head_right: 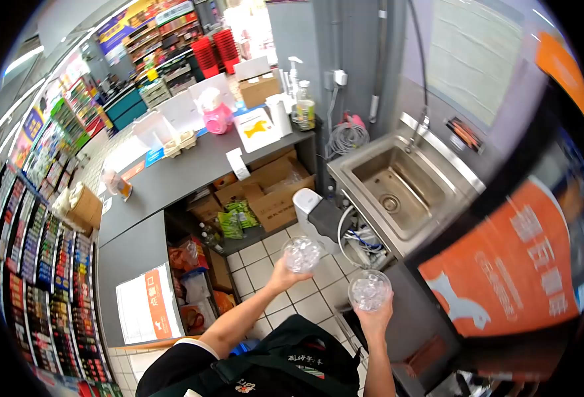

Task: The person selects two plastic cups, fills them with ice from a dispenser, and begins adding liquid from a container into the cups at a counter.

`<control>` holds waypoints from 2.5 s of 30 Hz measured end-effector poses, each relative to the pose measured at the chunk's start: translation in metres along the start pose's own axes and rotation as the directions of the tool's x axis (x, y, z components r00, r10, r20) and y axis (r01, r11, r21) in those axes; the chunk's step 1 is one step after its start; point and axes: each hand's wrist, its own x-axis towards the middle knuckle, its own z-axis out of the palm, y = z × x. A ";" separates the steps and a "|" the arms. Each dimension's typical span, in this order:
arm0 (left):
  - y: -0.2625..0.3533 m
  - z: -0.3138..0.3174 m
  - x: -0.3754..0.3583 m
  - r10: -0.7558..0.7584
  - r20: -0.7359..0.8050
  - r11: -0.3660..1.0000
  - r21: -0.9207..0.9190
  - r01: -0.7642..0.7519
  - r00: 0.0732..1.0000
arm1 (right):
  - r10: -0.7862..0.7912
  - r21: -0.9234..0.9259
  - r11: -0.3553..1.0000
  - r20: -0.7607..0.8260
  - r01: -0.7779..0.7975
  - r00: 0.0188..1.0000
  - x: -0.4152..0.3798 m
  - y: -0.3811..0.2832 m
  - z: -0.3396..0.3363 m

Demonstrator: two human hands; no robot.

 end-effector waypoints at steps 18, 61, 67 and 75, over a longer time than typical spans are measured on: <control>-0.129 -0.460 0.226 -0.041 -0.769 0.965 0.134 0.224 0.638 | -0.355 0.309 0.927 0.529 0.214 0.771 0.237 -0.085 0.633; 0.151 0.170 0.151 0.517 0.750 0.833 -0.332 -0.441 0.412 | -0.703 -0.946 0.063 0.184 0.318 0.687 0.000 -0.145 -0.035; 0.196 0.315 0.098 0.609 0.616 0.793 -0.482 -0.372 0.500 | -0.563 -0.640 0.737 -0.759 -0.216 0.326 -0.130 -0.134 -0.034; 0.231 0.393 0.116 0.831 0.469 0.443 -0.232 -0.866 0.300 | -0.425 -0.364 0.832 -0.903 -0.419 -0.059 -0.172 -0.107 -0.032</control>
